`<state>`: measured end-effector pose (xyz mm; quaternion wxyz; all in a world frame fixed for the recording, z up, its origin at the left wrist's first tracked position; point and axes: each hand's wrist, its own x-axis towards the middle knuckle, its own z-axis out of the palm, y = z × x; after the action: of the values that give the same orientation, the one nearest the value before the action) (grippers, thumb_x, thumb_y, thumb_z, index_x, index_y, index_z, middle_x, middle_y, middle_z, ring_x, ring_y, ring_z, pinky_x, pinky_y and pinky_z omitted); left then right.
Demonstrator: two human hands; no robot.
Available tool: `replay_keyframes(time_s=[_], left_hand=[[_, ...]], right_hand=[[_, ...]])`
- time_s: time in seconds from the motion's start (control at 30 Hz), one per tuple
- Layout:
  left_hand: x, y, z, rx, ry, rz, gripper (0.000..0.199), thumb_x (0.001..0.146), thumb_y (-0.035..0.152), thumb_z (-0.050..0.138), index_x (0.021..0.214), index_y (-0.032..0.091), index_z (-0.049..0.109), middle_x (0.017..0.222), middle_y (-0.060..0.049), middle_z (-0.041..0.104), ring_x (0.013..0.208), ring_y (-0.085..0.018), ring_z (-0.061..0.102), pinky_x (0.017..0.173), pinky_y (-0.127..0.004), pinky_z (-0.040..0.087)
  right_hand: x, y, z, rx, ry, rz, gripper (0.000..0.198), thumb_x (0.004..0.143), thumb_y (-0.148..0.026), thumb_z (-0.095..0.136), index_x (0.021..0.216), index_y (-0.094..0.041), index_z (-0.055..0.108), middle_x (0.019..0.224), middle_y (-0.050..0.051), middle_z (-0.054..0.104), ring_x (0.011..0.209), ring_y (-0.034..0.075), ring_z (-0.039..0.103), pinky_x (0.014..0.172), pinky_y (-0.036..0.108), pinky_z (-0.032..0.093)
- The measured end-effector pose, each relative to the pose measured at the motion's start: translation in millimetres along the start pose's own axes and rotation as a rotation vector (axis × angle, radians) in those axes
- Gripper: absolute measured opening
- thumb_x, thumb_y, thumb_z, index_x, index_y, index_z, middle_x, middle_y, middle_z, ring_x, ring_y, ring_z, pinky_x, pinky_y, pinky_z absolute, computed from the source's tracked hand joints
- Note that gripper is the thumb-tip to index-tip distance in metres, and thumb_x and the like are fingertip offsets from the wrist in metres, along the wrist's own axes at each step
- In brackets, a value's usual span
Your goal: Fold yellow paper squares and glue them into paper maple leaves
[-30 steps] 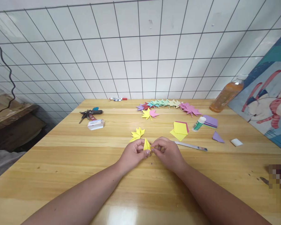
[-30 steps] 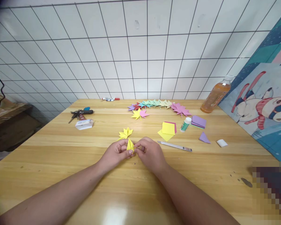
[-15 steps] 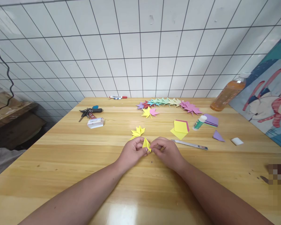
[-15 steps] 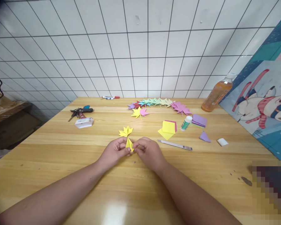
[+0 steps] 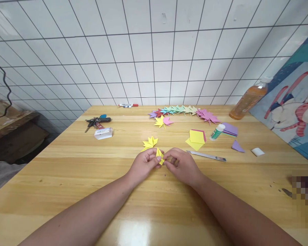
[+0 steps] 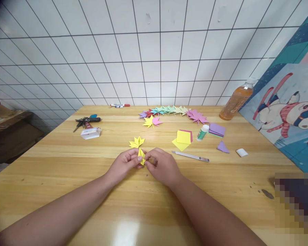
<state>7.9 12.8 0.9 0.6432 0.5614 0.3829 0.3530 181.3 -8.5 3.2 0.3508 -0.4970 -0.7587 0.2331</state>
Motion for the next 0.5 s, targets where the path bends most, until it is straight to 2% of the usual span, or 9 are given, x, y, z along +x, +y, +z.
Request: replay_keyframes(time_s=[0.13,0.3,0.4,0.5], left_hand=[[0,0,3,-0.004,0.017,0.008,0.031,0.068,0.034,0.070,0.089,0.014,0.059,0.072,-0.002,0.065,0.066,-0.012,0.058,0.063,-0.022,0.045],[0,0,6,0.009,0.112,-0.044,0.030,0.064,0.036,0.072,0.074,0.014,0.054,0.066,-0.002,0.065,0.060,-0.012,0.058,0.058,-0.022,0.044],[1,-1,6,0.001,0.126,-0.014,0.031,0.064,0.034,0.072,0.076,0.015,0.052,0.061,0.000,0.064,0.056,-0.010,0.056,0.056,-0.021,0.042],[1,-2,6,0.012,0.126,0.008,0.034,0.065,0.033,0.072,0.083,0.016,0.050,0.058,0.002,0.063,0.052,-0.009,0.054,0.055,-0.021,0.041]], right_hand=[[1,0,3,0.055,0.073,0.084,0.006,0.075,-0.021,0.056,0.077,-0.022,0.062,0.078,0.000,0.063,0.060,0.011,0.054,0.057,0.022,0.042],[3,-1,10,0.208,0.088,0.270,0.007,0.074,-0.027,0.056,0.076,-0.021,0.059,0.062,-0.003,0.060,0.049,0.010,0.048,0.048,0.021,0.038],[4,-2,12,0.269,0.079,0.338,0.013,0.074,-0.030,0.057,0.082,-0.021,0.059,0.068,-0.003,0.061,0.047,0.009,0.047,0.046,0.020,0.038],[4,-2,11,0.254,0.076,0.328,0.013,0.072,-0.030,0.059,0.079,-0.020,0.061,0.071,-0.002,0.061,0.051,0.009,0.047,0.051,0.021,0.039]])
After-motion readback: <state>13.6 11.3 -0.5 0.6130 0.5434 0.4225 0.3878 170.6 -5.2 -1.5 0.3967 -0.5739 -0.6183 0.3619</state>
